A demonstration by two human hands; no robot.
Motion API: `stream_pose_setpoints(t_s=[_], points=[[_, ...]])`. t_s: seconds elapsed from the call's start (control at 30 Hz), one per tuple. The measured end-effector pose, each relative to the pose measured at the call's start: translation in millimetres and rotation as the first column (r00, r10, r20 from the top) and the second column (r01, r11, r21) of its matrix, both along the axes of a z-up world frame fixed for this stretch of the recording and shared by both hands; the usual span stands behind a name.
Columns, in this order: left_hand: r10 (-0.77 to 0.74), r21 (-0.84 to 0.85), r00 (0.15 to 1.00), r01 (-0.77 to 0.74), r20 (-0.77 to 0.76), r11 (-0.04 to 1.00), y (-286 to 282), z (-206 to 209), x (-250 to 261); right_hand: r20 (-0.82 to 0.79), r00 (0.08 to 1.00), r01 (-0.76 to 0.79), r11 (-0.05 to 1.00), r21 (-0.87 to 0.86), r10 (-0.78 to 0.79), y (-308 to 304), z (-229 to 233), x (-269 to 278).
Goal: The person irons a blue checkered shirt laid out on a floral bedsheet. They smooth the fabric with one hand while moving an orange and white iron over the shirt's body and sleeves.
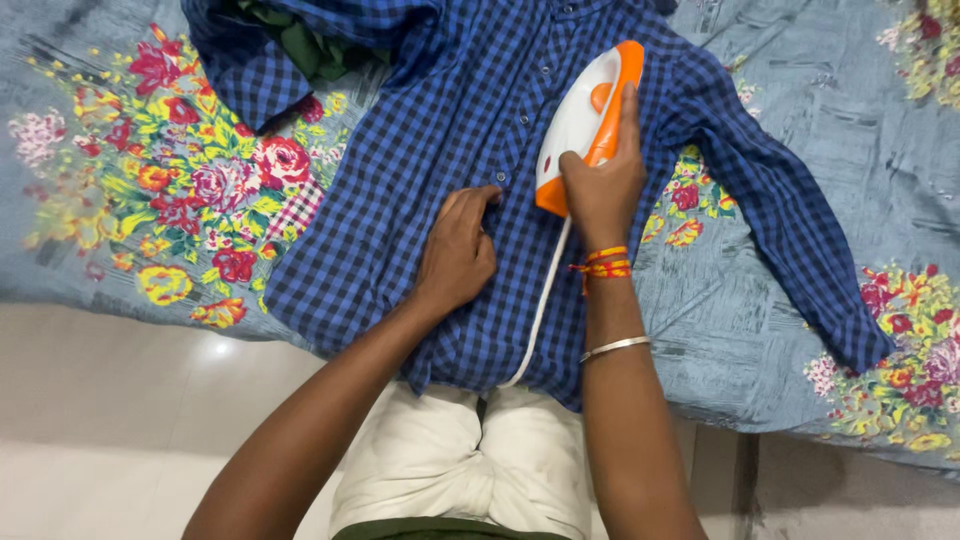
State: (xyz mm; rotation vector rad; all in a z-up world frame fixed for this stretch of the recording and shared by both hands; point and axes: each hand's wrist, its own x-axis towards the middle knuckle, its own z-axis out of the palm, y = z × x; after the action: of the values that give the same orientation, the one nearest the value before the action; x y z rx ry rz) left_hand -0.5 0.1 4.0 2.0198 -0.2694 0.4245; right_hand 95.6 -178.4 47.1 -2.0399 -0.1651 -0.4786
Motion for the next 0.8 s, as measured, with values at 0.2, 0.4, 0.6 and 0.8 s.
stream_pose_setpoints(t_s=[0.2, 0.4, 0.6, 0.8], points=[[-0.002, 0.009, 0.999, 0.001, 0.034, 1.000, 0, -5, 4, -0.099, 0.995, -0.016, 0.957, -0.291, -0.013, 2, 26, -81], [0.006, 0.021, 0.998, -0.007, 0.058, 1.000, -1, -9, 3, -0.045, 0.998, 0.016, 0.936, -0.353, -0.035, 35, 42, -172], [0.000, 0.054, 0.996, -0.005, 0.092, 0.999, -1, -8, 3, 0.182, 0.983, 0.052, 0.922, -0.384, 0.020, 4, 7, -62], [0.001, 0.023, 0.998, -0.002, 0.066, 1.000, -1, -9, 3, 0.070, 0.997, 0.005, 0.927, -0.374, 0.023, -18, 26, -27]])
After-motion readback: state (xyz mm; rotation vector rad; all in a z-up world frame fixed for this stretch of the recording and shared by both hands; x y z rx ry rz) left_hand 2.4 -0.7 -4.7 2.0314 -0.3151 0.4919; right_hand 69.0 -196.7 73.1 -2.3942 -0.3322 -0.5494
